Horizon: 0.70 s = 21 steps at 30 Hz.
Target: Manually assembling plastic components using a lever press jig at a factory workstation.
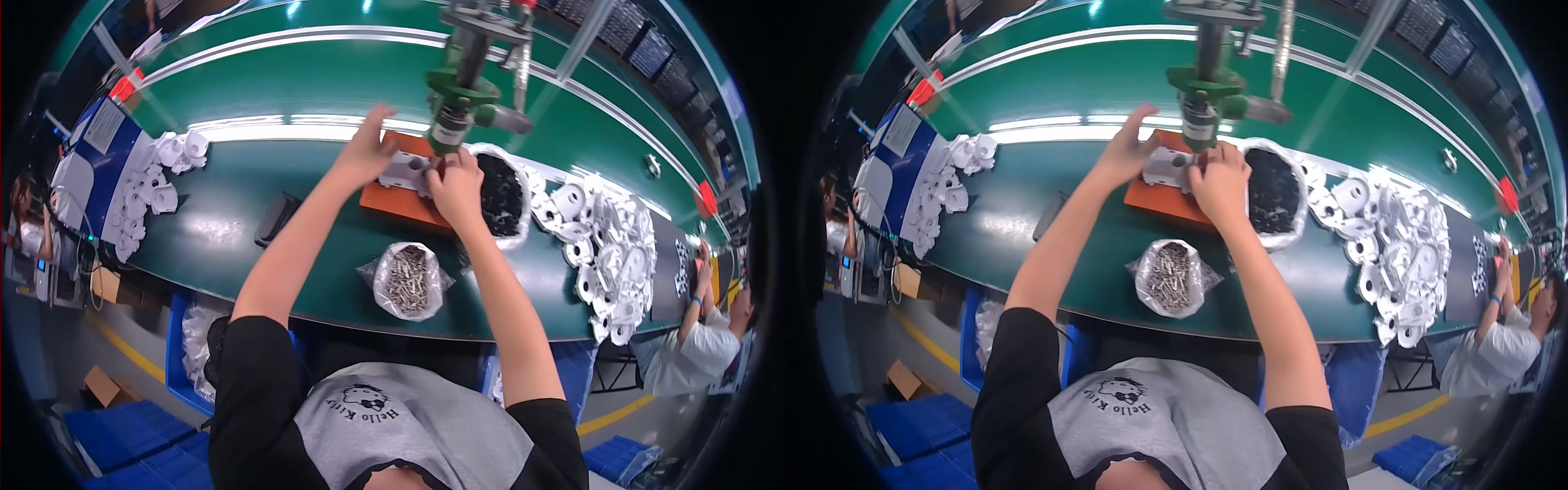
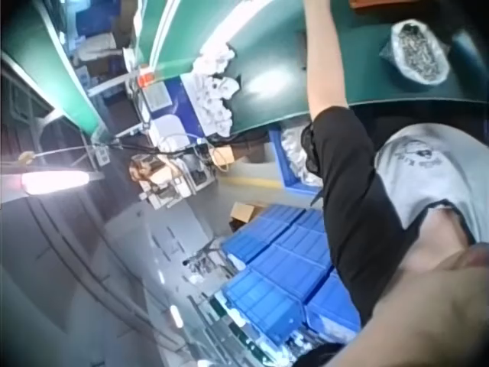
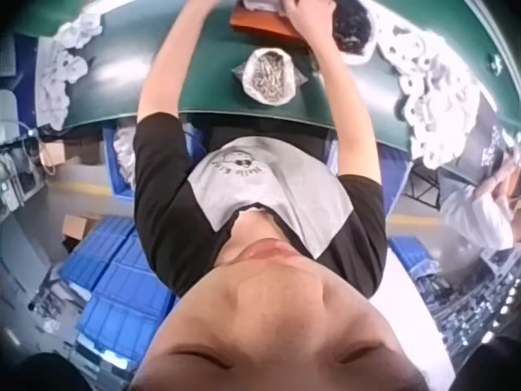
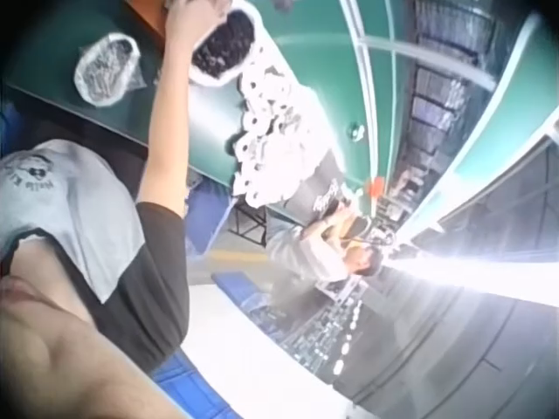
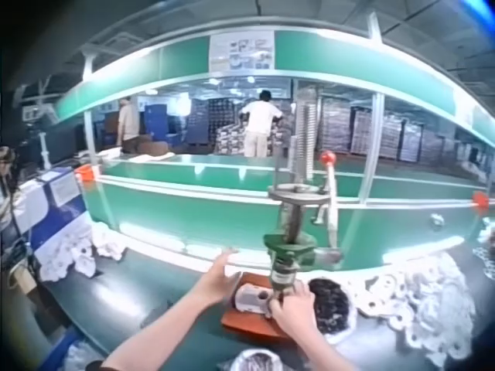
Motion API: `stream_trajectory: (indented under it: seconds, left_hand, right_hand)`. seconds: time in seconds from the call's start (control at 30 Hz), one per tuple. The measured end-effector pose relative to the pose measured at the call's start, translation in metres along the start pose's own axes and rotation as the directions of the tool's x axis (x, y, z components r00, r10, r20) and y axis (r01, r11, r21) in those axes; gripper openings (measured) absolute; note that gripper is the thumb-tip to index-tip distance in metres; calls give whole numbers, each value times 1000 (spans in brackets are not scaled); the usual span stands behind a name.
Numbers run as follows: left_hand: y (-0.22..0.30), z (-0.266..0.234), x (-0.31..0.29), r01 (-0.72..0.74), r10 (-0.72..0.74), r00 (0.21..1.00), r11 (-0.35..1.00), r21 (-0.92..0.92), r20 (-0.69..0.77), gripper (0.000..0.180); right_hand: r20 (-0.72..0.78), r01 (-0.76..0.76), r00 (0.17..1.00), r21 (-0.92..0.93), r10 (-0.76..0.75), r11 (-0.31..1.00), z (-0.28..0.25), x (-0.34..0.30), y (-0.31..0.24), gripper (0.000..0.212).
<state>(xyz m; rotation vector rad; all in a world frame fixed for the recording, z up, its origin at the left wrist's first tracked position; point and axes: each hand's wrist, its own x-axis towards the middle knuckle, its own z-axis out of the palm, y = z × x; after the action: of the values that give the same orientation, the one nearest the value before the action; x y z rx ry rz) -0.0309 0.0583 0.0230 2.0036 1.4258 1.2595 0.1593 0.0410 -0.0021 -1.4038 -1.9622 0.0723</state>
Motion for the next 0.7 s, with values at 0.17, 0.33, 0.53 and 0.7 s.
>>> stream_trajectory:
  seconds: [0.17, 0.33, 0.53, 0.7]
  left_hand:
    - [9, 49, -30, -135, 103, 990, 872, 470, 92, 57]
    - [18, 49, -31, -132, 95, 990, 878, 461, 101, 52]
    - [14, 39, -27, -168, 170, 986, 981, 97, -4, 34]
    - [16, 36, -34, -66, 60, 986, 997, -36, -156, 24]
  right_hand:
    - [-163, -79, 982, 120, 98, 990, -2, -12, 4, 19]
    - [-263, -33, 963, 128, 66, 991, -27, -27, 33, 18]
    - [-58, -156, 987, -233, 147, 960, -39, -54, 97, 26]
    - [-142, -103, 987, -230, 72, 968, -35, -61, 100, 16]
